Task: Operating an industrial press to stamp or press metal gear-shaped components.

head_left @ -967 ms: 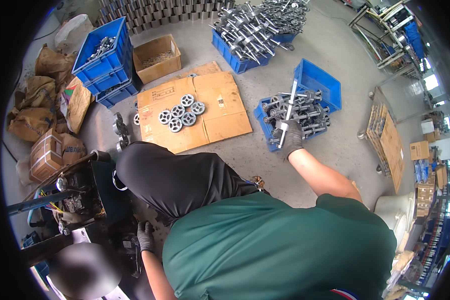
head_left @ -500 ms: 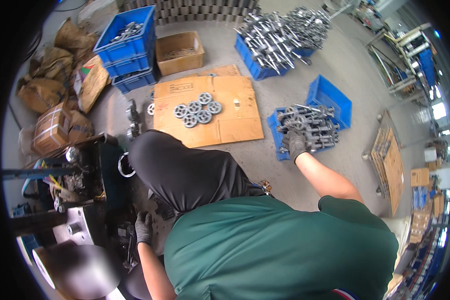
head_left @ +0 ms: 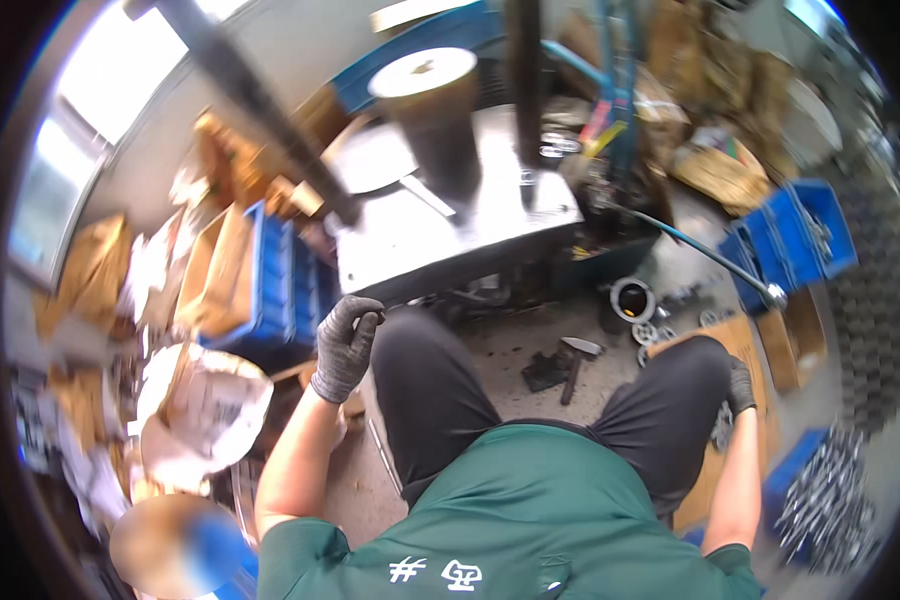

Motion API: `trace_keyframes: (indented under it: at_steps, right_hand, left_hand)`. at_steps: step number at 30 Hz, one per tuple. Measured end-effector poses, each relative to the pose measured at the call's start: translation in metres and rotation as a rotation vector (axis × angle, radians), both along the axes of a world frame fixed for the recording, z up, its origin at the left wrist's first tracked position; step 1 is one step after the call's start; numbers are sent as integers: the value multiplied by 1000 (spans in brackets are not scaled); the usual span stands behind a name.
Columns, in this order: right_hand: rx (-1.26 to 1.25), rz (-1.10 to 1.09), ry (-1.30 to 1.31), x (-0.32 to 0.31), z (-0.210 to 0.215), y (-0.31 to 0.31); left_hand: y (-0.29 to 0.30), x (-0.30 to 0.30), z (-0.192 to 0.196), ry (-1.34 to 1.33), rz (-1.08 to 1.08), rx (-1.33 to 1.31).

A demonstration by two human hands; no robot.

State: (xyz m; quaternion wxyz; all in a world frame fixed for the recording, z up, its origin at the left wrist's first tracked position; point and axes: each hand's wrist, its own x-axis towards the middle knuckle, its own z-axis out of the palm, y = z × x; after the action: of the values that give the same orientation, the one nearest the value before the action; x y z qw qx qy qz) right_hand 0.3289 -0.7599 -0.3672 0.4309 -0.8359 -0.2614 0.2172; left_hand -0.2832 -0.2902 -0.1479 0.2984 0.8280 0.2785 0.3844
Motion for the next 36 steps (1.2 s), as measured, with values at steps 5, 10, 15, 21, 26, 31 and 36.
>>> trace_keyframes:
  at_steps: [5,10,15,21,26,31,36]
  right_hand:
    - [-425,516,75,63,53,187]
    - [-897,894,-220,33,64,314]
    - [-979,956,-41,-7,28,344]
    - [-1073,884,41,22,13,351]
    - [-1034,629,175,31,11,338]
    - [-949,563,236,31,32,320]
    - [-965,637,197,20,52,305]
  left_hand:
    - [-71,-216,-104,432,552,-251]
    - [-266,-389,-235,581,1166,-530]
    - [-461,-447,-314,803,1605,-1024]
    - [-516,-408,-335,802,1654,-1217]
    - [-403,-346,-380,661,1412,-990]
    - [-259,-253,-398,561,1044,-847]
    - [-168,-201,-411,845,749,-823]
